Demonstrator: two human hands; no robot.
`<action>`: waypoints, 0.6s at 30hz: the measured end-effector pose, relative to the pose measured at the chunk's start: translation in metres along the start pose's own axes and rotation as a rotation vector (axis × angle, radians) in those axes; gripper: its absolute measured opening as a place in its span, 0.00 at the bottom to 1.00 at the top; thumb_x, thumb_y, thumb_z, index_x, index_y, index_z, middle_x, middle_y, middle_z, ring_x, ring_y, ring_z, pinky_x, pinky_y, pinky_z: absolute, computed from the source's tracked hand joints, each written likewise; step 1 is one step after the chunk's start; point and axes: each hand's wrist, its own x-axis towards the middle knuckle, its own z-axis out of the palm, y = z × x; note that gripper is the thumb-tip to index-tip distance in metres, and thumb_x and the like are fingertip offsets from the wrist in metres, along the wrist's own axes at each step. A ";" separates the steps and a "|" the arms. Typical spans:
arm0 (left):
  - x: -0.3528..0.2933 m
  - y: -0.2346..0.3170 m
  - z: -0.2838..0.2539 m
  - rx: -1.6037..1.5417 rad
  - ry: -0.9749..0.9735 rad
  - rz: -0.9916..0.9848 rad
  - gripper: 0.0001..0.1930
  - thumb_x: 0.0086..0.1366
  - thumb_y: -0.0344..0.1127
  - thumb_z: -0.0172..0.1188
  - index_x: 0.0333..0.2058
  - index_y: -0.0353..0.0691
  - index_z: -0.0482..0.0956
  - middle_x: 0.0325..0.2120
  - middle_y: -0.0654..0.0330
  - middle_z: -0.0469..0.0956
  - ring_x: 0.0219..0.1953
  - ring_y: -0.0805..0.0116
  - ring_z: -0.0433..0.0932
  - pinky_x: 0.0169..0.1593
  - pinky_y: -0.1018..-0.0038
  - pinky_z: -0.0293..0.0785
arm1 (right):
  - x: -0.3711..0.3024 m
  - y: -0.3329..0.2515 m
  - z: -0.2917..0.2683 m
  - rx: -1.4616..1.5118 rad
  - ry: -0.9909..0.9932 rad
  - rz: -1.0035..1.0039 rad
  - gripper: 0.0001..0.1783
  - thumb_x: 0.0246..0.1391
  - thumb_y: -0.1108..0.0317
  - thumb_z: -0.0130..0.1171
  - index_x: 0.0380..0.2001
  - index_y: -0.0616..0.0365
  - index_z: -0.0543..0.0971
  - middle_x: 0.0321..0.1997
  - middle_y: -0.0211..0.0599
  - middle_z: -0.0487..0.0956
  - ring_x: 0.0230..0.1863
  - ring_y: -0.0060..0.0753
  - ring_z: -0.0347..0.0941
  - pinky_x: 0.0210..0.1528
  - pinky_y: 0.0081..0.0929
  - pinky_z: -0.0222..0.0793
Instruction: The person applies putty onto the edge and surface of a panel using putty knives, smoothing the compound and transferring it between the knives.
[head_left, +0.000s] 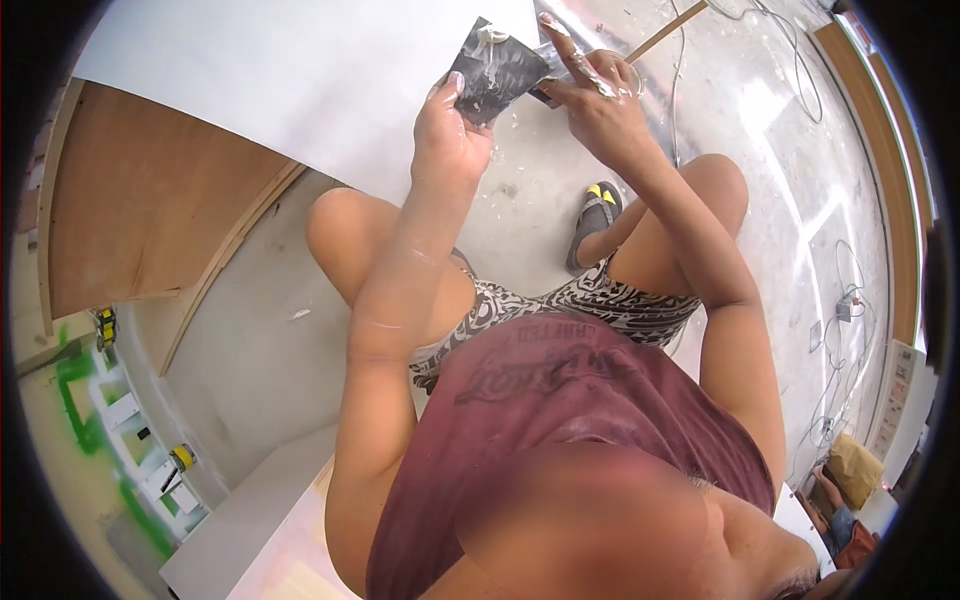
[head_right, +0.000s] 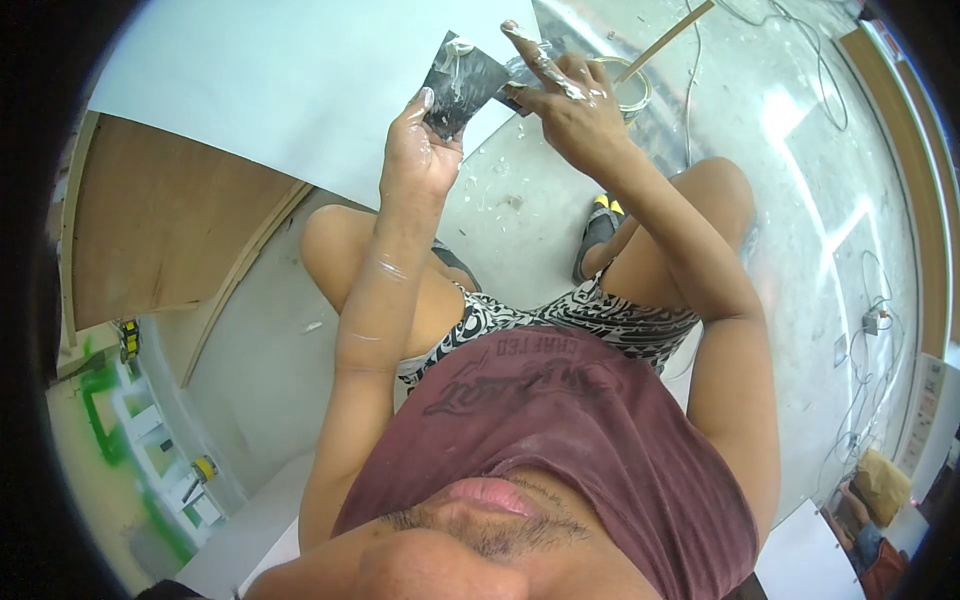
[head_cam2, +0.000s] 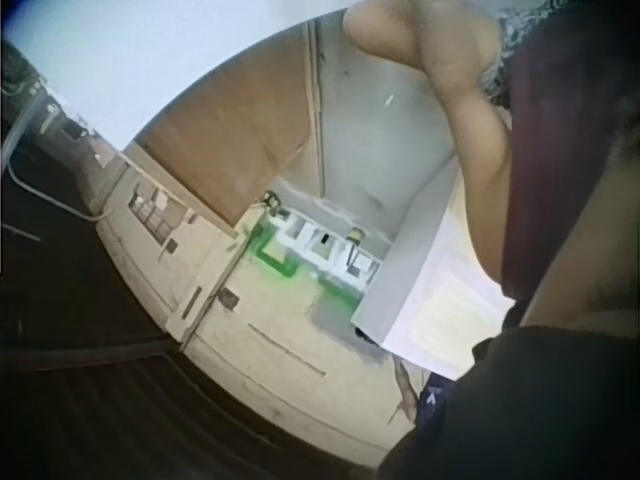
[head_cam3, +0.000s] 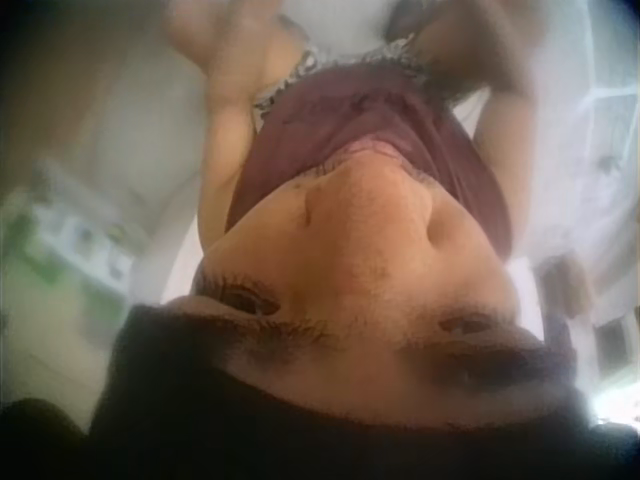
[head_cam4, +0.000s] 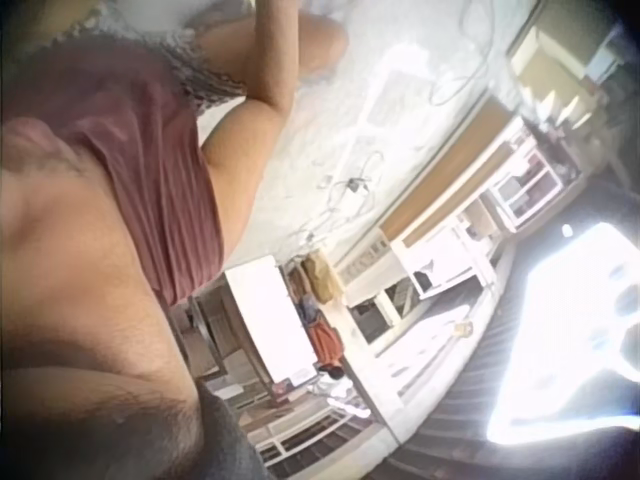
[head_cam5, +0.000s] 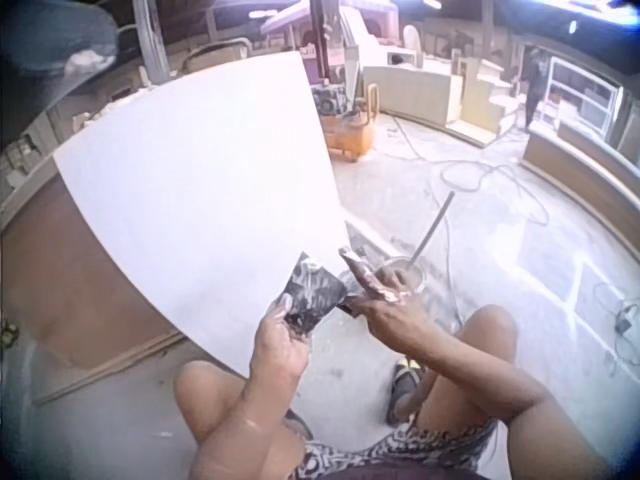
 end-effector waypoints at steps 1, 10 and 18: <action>0.000 0.001 0.000 0.013 0.008 -0.006 0.11 0.65 0.29 0.52 0.45 0.33 0.71 0.42 0.54 0.77 0.44 0.63 0.77 0.51 0.68 0.75 | 0.000 -0.003 -0.001 0.031 0.001 -0.019 0.25 0.45 0.81 0.54 0.42 0.38 0.85 0.71 0.18 0.59 0.48 0.33 0.69 0.53 0.34 0.65; 0.011 0.049 -0.014 0.026 -0.001 0.080 0.09 0.64 0.28 0.54 0.41 0.31 0.73 0.38 0.52 0.79 0.41 0.61 0.80 0.47 0.68 0.78 | -0.001 0.035 -0.033 0.783 -0.085 -0.138 0.24 0.51 0.80 0.55 0.50 0.42 0.81 0.71 0.37 0.59 0.65 0.48 0.64 0.62 0.40 0.65; -0.017 0.019 -0.004 -0.068 -0.231 -0.132 0.07 0.64 0.32 0.57 0.39 0.37 0.76 0.37 0.59 0.82 0.39 0.69 0.81 0.43 0.74 0.79 | -0.006 -0.002 -0.037 2.836 0.089 0.135 0.22 0.54 0.72 0.56 0.54 0.60 0.71 0.64 0.41 0.67 0.35 0.20 0.66 0.33 0.14 0.66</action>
